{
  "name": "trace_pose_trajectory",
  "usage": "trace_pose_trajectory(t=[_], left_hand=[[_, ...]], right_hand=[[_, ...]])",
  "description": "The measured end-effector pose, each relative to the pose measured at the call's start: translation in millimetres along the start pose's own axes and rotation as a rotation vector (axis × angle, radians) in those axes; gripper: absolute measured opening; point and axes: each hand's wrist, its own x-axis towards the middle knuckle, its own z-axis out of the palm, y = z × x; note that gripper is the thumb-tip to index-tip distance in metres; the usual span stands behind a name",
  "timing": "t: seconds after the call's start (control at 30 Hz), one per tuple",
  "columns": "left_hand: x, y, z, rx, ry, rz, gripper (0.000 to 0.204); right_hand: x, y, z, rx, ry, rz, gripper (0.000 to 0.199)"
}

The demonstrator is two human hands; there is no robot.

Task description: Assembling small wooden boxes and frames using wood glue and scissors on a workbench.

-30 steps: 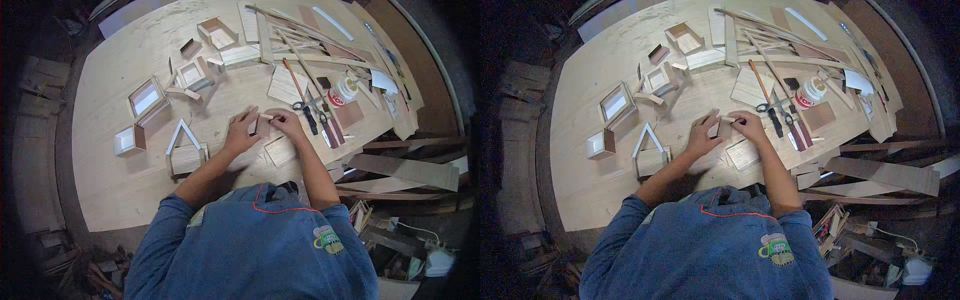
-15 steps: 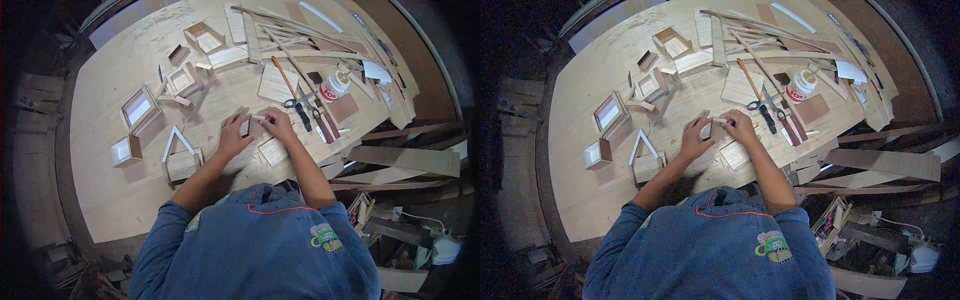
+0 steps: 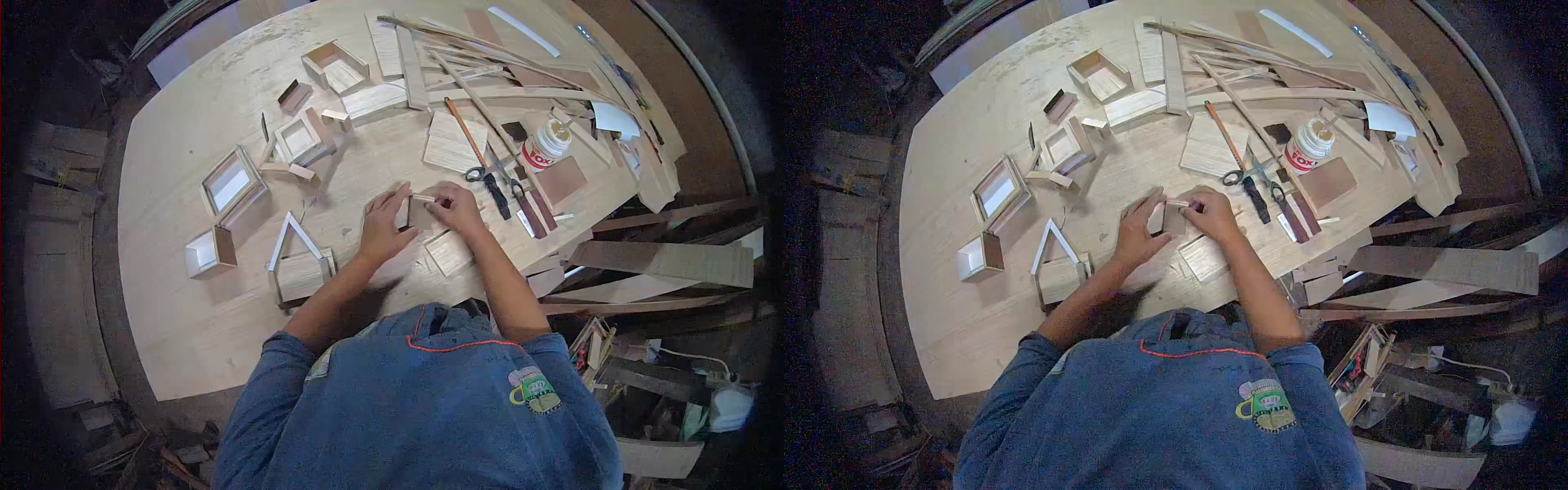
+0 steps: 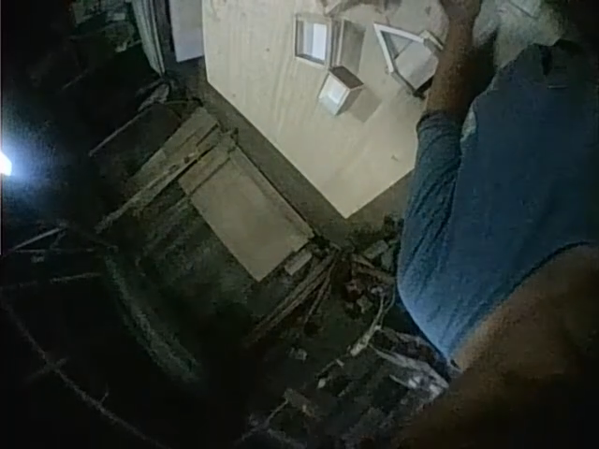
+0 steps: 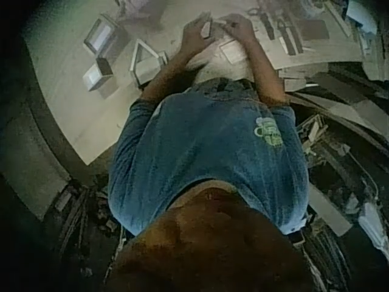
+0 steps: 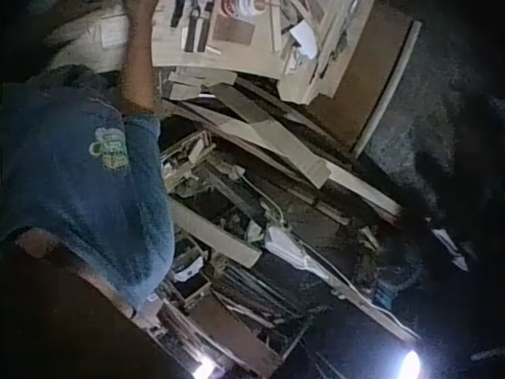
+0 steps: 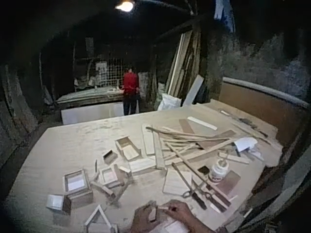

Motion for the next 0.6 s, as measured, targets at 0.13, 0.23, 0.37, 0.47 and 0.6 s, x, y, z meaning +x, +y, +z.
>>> trace_pose_trajectory(t=[0.13,0.23,0.37,0.47,0.6], left_hand=[[-0.6,-2.5,0.7,0.0,0.006,0.01,0.091],[-0.5,-2.6,-0.3,-0.01,0.001,0.018,0.091],[1.6,2.8,-2.6,-0.03,-0.035,-0.008,0.092],[0.8,2.8,-3.3,0.005,-0.043,-0.018,0.094],[0.3,2.2,-2.3,0.008,-0.034,0.038,0.097]], right_hand=[[1.1,-1.4,0.5,-0.02,-0.007,-0.031,0.024],[1.0,-1.9,0.2,0.004,-0.008,-0.012,0.025],[1.9,3.0,-1.7,-0.059,0.013,-0.073,0.025],[1.0,-1.2,-0.1,-0.036,0.019,-0.068,0.023],[0.4,1.5,1.0,-0.013,0.004,-0.063,0.022]])
